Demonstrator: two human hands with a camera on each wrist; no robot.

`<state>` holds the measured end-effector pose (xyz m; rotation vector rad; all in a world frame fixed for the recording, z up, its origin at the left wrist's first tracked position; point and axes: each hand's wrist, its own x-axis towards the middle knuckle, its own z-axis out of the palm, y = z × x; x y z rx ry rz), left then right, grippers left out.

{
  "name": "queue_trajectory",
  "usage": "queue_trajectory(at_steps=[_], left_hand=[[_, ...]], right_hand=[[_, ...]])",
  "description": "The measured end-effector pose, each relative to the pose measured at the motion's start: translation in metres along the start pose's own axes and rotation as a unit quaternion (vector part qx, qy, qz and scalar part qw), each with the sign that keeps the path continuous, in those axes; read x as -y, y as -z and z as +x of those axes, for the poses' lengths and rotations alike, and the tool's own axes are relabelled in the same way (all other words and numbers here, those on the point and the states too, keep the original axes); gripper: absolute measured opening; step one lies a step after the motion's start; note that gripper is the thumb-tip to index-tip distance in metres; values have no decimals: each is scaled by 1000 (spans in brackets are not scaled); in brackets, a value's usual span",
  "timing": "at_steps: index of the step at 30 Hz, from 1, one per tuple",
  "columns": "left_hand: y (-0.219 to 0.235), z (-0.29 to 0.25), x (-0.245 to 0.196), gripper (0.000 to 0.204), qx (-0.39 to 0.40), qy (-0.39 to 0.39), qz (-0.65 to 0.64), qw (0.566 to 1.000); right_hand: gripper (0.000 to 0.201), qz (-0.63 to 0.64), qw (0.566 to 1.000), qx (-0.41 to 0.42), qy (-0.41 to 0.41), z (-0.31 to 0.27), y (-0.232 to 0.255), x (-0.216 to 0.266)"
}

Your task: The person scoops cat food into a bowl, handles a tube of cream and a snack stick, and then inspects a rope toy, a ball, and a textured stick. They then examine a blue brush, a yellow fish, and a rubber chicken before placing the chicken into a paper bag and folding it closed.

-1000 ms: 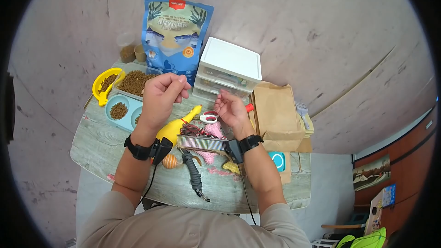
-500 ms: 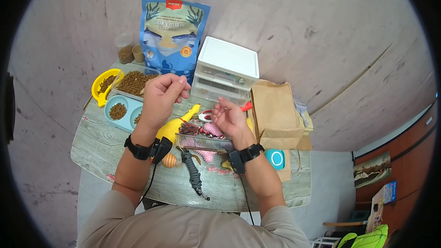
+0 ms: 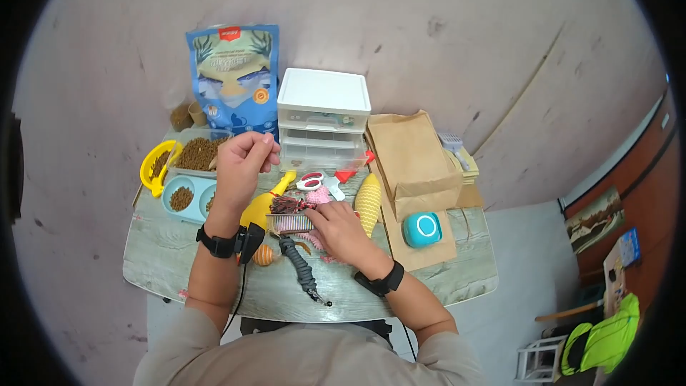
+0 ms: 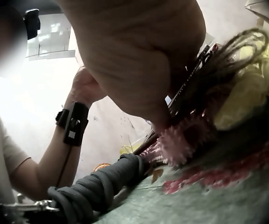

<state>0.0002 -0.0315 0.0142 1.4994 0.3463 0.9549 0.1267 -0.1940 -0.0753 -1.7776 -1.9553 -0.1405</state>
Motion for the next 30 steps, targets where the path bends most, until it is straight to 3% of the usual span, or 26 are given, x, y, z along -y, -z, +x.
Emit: queue_trajectory(at_steps=[6,10,11,12,13,14,16,18,20,22,23,24,27,28,30], left_hand=[[-8,-15,-3,19,26,-11,36,999],[3,-26,7,18,4,-17,7,1000],[8,-29,14,18,-9,5,18,1000],[12,-31,21,18,-23,26,28,999],[11,-35,31,17,-22,41,50,998],[7,-40,36,18,3,58,63,996],[-1,-47,51,19,37,110,46,992],[-9,-49,59,20,51,105,30,993],[-7,-50,69,21,68,102,11,992],[-4,-52,82,23,59,96,36,993],[-3,-54,86,23,64,99,36,992],[-1,-56,89,22,29,93,-6,995],[5,-57,94,21,-20,90,-66,994],[8,-60,95,22,-40,91,-84,992],[5,-65,92,20,-27,95,-74,992]], right_hand=[[38,-8,997,-82,15,-11,-1,0],[26,-14,993,-113,-22,-15,12,-15],[22,39,985,-155,-63,-13,15,-15],[19,93,971,-195,-102,-9,20,-13],[19,275,926,-116,-230,-6,28,-8],[19,280,926,-119,-225,-3,25,-9],[18,556,791,-73,-244,2,17,-12],[16,561,788,-65,-246,3,7,-10],[17,502,834,-48,-224,1,-5,-10],[17,523,813,-34,-254,-4,4,-7],[16,480,840,-32,-249,-8,7,-10],[16,436,866,-31,-244,-11,10,-15],[16,392,875,-44,-280,-17,18,-30],[16,395,872,-44,-284,-18,19,-34],[14,467,823,-87,-311,-17,21,-42]])
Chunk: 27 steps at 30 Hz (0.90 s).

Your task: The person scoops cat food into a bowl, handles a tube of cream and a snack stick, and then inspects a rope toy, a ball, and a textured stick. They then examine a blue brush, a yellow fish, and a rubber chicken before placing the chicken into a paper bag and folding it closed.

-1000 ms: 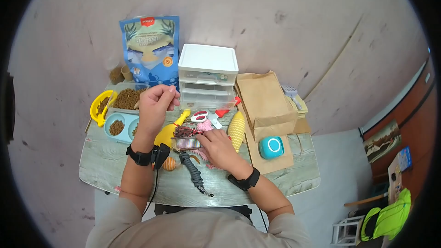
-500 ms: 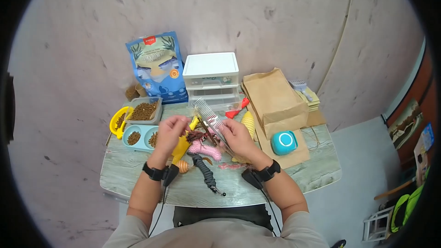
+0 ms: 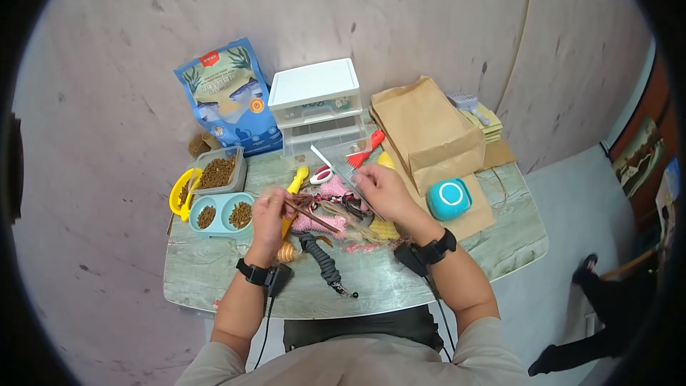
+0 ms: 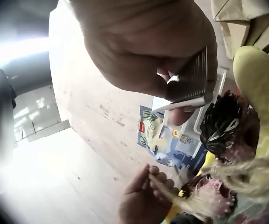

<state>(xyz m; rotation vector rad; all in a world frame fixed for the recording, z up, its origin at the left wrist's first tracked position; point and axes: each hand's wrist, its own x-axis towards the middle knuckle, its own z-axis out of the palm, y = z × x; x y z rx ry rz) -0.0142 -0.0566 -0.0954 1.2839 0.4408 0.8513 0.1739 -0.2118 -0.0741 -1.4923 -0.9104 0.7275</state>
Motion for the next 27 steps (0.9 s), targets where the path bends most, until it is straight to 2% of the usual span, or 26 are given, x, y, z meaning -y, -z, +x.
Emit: queue_trajectory(at_steps=[1,2,3,4,5,6,7,8,10,11,12,13,14,16,18,20,21,22,24,25,27], left_hand=[[-4,-3,1,19,51,43,54,996],[-7,-5,3,18,101,86,107,985],[-9,-6,10,16,134,32,189,972],[-11,-6,11,16,133,32,189,972],[-13,-7,9,16,114,-11,224,968],[-15,-7,5,17,94,-55,258,960],[-16,-7,-2,18,62,-134,323,935],[-17,-2,-3,18,63,-133,324,934],[-17,5,-1,18,85,-254,361,893],[-19,5,-1,18,82,-249,361,895],[-24,3,0,19,106,-112,250,956],[-26,2,2,20,126,27,127,984],[-26,2,6,20,124,29,124,984],[-24,3,14,23,84,150,14,985],[-24,0,11,20,79,165,-3,983],[-21,1,8,18,56,168,-27,984],[-20,2,4,18,56,175,-49,982],[-19,1,-1,18,46,178,-54,981],[-16,2,-8,19,51,174,-91,979],[-10,4,-1,21,33,168,-56,984],[-6,6,4,22,24,162,-65,984]], right_hand=[[12,60,998,20,-18,2,3,0],[12,62,998,19,-20,0,2,3],[13,119,991,45,-32,-4,1,11],[16,174,981,71,-44,-6,0,15],[23,196,974,112,-35,-7,1,15],[23,197,973,113,-35,-7,-1,13],[26,189,972,135,-30,-7,-3,11],[29,182,970,156,-26,-8,-4,8],[36,170,970,173,-25,-6,-8,-5],[39,-5,986,125,110,-9,-15,-4],[42,-179,951,72,240,-13,-21,-2],[47,-212,948,81,222,-19,-24,3],[47,-213,949,83,218,-23,-27,7],[50,-341,908,72,231,-27,-30,10],[54,-326,916,93,212,-28,-31,6],[56,-246,937,58,243,-26,-36,0],[39,-157,965,44,204,-26,-41,-1],[39,-158,966,54,199,-25,-39,-5],[19,-108,987,110,37,-19,-29,-10],[16,-111,989,94,29,-19,-26,-8],[16,-92,991,98,26,-18,-21,-18]])
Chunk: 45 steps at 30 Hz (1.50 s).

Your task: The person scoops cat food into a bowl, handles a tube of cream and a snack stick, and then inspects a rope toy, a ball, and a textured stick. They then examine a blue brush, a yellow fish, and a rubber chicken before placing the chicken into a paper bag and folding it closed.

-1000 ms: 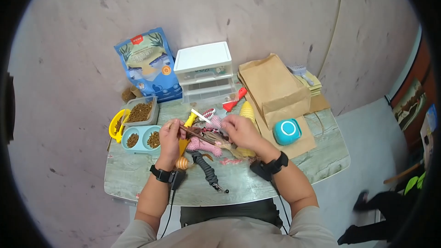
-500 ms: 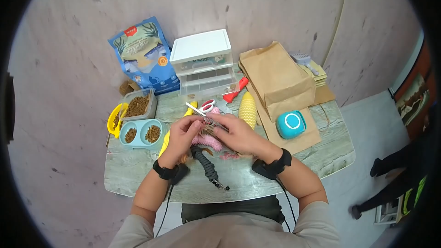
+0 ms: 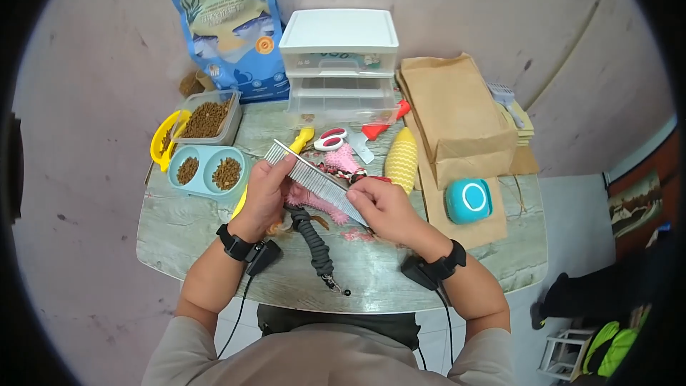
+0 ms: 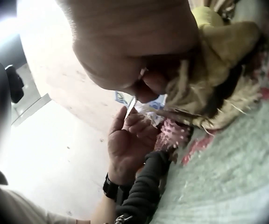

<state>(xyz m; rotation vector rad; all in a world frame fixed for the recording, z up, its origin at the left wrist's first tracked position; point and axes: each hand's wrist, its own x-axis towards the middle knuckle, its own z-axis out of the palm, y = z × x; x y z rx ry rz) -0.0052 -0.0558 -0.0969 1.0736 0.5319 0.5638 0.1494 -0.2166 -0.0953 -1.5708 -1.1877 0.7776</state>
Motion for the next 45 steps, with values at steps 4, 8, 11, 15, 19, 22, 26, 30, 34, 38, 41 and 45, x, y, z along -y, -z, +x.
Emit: queue_trajectory(at_steps=[4,8,11,15,19,22,26,30,34,38,41,45], left_hand=[[-4,-1,2,23,-18,17,-2,1000],[-5,-2,3,22,-35,15,19,999],[-4,-2,4,17,-29,14,30,999],[-4,-2,4,8,15,-9,76,997],[-4,-2,4,8,23,-15,69,997],[-5,-4,0,11,47,-11,64,997],[-11,-6,-4,12,63,-3,77,995],[-10,-8,1,10,61,-6,132,989],[-3,-5,4,13,28,18,128,991],[1,-1,5,21,5,20,43,999],[1,1,9,25,-24,-9,-10,1000],[4,1,11,31,-18,-21,-2,1000]], right_hand=[[18,60,998,-24,1,-4,-1,-17],[18,71,997,-24,16,-6,-1,-18],[17,72,996,-25,36,-6,-1,-22],[16,82,996,-7,16,-7,0,-17],[17,65,997,-14,28,-7,-1,-18],[18,59,998,-17,24,-7,-2,-18],[18,63,997,-24,28,-7,-3,-21],[18,77,997,-16,16,-6,-3,-18],[17,91,996,-11,2,-7,-4,-21],[16,98,995,-12,-4,-6,-5,-23],[15,131,991,2,-21,-7,-4,-22],[14,165,986,8,-28,-7,-3,-23]])
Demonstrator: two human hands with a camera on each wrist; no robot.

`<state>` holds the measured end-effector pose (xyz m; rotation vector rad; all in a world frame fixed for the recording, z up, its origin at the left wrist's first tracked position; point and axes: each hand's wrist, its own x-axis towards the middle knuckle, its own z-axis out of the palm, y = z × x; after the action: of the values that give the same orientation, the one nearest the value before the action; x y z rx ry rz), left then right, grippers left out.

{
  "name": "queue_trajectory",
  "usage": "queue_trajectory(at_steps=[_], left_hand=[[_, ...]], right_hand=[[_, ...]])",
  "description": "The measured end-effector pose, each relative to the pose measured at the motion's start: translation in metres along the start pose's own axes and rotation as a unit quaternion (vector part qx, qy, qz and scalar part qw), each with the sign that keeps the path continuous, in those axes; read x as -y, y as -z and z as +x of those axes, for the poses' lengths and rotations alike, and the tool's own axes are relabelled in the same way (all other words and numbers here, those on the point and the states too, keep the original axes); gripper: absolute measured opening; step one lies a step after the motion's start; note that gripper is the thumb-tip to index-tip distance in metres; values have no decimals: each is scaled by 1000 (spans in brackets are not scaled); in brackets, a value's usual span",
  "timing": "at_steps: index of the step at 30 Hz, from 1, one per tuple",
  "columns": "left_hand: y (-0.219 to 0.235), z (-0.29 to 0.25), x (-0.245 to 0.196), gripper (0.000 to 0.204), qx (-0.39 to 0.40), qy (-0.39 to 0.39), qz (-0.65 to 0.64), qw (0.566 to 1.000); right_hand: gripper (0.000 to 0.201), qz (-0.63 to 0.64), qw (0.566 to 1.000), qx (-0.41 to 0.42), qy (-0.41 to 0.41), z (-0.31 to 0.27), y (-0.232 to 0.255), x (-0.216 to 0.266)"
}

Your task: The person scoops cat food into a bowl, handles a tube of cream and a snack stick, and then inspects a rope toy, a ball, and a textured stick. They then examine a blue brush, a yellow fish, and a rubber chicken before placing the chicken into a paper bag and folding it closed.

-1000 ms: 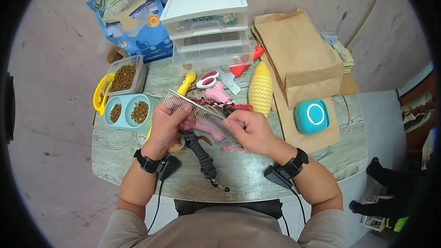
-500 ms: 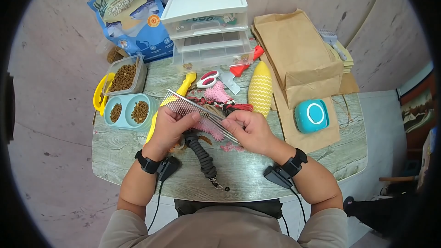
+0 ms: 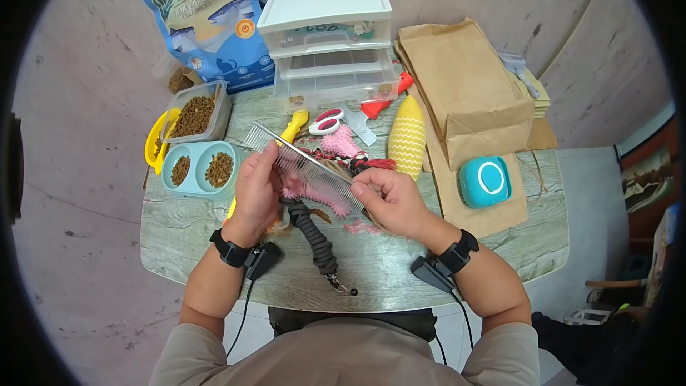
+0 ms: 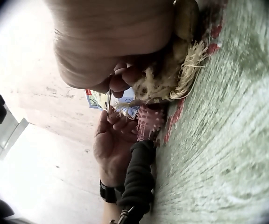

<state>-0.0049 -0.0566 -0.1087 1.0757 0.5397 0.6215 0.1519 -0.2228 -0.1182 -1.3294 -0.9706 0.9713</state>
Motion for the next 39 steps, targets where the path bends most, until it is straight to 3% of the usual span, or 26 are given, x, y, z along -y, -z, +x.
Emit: queue_trajectory(at_steps=[11,23,31,39], left_hand=[[-1,-1,-2,35,-11,0,10,1000],[2,3,2,36,-12,-22,-11,1000],[-6,-3,-5,11,17,-1,55,998],[-13,-9,-11,8,78,-12,126,989]], right_hand=[[13,107,993,43,-5,-1,5,-2],[13,107,991,71,20,-1,10,-4],[13,90,994,66,6,-1,9,-4],[14,92,993,70,-1,-1,8,-2]])
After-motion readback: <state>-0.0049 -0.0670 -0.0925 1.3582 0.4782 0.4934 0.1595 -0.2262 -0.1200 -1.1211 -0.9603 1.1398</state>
